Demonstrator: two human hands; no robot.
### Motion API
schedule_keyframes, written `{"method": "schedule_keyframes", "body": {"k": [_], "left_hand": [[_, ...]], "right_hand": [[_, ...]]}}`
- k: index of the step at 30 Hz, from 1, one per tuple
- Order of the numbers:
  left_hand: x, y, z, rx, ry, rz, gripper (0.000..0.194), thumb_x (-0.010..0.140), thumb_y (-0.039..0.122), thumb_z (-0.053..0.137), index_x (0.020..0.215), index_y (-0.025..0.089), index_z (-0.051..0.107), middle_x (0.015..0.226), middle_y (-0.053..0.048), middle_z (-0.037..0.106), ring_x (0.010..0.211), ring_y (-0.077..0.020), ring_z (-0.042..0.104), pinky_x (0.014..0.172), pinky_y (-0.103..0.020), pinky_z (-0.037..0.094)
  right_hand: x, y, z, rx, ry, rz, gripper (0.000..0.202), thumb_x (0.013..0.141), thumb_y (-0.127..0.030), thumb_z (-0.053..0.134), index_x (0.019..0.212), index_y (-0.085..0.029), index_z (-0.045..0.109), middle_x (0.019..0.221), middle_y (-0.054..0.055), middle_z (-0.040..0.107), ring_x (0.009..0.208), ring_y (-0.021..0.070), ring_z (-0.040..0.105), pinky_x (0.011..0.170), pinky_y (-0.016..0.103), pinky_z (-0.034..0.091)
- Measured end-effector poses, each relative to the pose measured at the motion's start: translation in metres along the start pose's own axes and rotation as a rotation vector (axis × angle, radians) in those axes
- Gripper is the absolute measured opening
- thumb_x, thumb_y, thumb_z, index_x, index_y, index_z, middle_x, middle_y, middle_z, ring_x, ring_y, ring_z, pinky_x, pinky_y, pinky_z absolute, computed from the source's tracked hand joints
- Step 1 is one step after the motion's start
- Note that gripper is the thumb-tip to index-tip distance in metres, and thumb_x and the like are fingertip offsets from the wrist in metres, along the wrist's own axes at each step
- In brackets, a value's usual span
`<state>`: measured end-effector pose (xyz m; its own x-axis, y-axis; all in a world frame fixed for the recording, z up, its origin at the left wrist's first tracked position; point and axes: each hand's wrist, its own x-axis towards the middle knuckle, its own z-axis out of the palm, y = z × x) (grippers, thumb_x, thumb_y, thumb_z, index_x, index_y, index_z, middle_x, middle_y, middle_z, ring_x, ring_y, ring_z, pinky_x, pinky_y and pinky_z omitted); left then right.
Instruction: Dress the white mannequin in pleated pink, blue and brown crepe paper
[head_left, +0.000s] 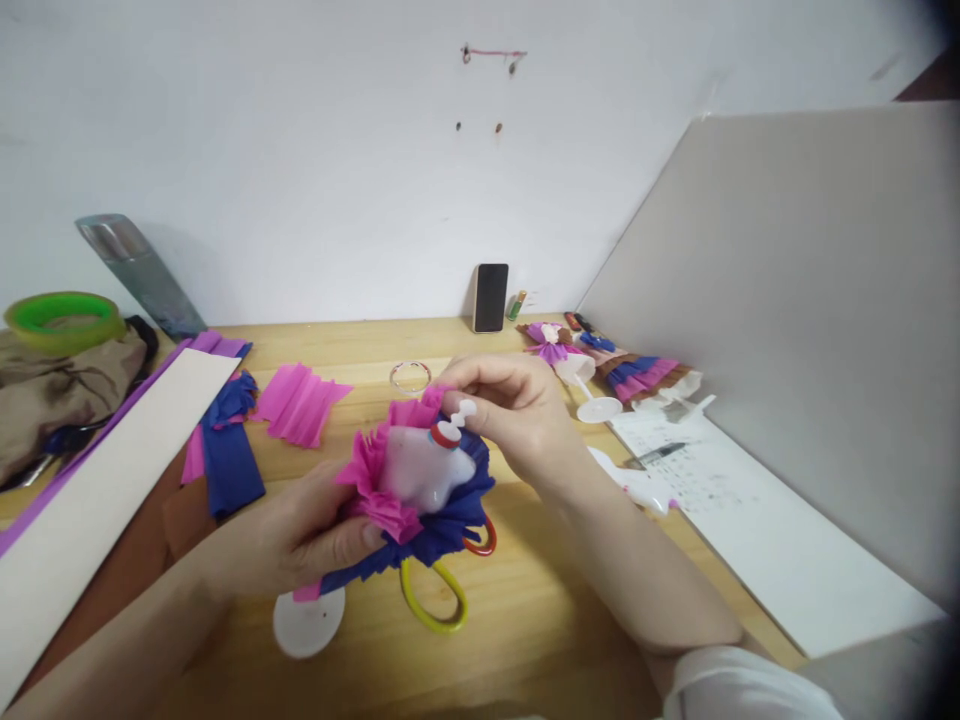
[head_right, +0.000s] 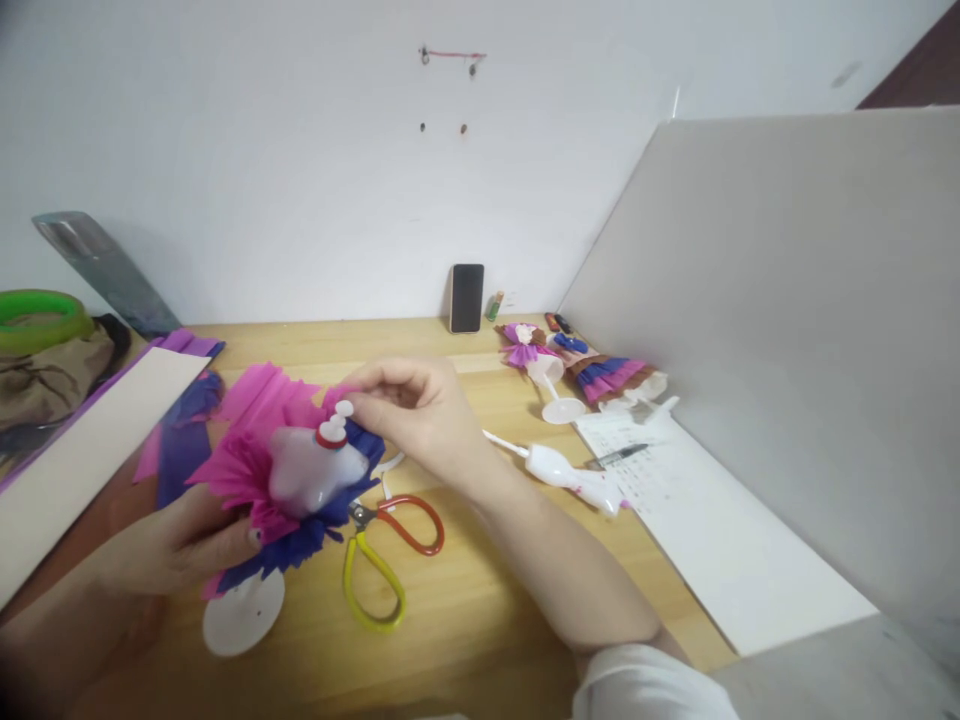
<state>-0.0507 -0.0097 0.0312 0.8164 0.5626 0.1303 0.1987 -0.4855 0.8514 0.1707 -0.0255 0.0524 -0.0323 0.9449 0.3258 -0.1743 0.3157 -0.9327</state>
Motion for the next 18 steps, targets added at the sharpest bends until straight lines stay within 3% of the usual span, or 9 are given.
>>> {"method": "schedule_keyframes", "body": {"k": [6, 9, 14, 18], "left_hand": [[0.001, 0.001, 0.003, -0.007, 0.109, -0.058, 0.019, 0.084, 0.03, 0.053, 0.068, 0.021, 0.051, 0.059, 0.006, 0.047, 0.057, -0.0109, 0.047, 0.051, -0.017, 0.043], [0.001, -0.003, 0.003, -0.05, 0.077, -0.082, 0.017, 0.085, 0.033, 0.053, 0.073, 0.021, 0.054, 0.064, 0.006, 0.052, 0.057, -0.0102, 0.048, 0.052, -0.017, 0.046], [-0.001, -0.012, 0.003, -0.104, 0.078, -0.068, 0.014, 0.085, 0.029, 0.052, 0.074, 0.021, 0.056, 0.063, 0.007, 0.047, 0.055, -0.0075, 0.046, 0.05, -0.013, 0.044], [-0.003, -0.018, 0.002, -0.137, 0.064, -0.122, 0.026, 0.085, 0.044, 0.054, 0.073, 0.021, 0.053, 0.065, 0.004, 0.049, 0.058, -0.01, 0.046, 0.05, -0.017, 0.046]], "right_hand": [[-0.004, -0.004, 0.004, -0.009, 0.086, 0.016, 0.007, 0.067, -0.024, 0.076, 0.063, -0.02, 0.072, 0.057, -0.001, 0.068, 0.049, 0.0112, 0.059, 0.049, 0.024, 0.049], [-0.003, -0.003, 0.004, 0.027, 0.071, 0.029, 0.008, 0.066, -0.026, 0.077, 0.064, -0.02, 0.072, 0.057, -0.001, 0.068, 0.05, 0.0123, 0.061, 0.049, 0.025, 0.05], [-0.001, 0.001, 0.002, 0.061, 0.058, 0.03, 0.007, 0.066, -0.026, 0.079, 0.068, -0.021, 0.074, 0.061, -0.001, 0.071, 0.054, 0.0129, 0.063, 0.053, 0.026, 0.053], [0.002, 0.004, -0.002, 0.075, 0.085, -0.011, 0.007, 0.068, -0.025, 0.078, 0.074, -0.022, 0.077, 0.072, 0.0, 0.075, 0.063, 0.0128, 0.065, 0.063, 0.026, 0.054]]}}
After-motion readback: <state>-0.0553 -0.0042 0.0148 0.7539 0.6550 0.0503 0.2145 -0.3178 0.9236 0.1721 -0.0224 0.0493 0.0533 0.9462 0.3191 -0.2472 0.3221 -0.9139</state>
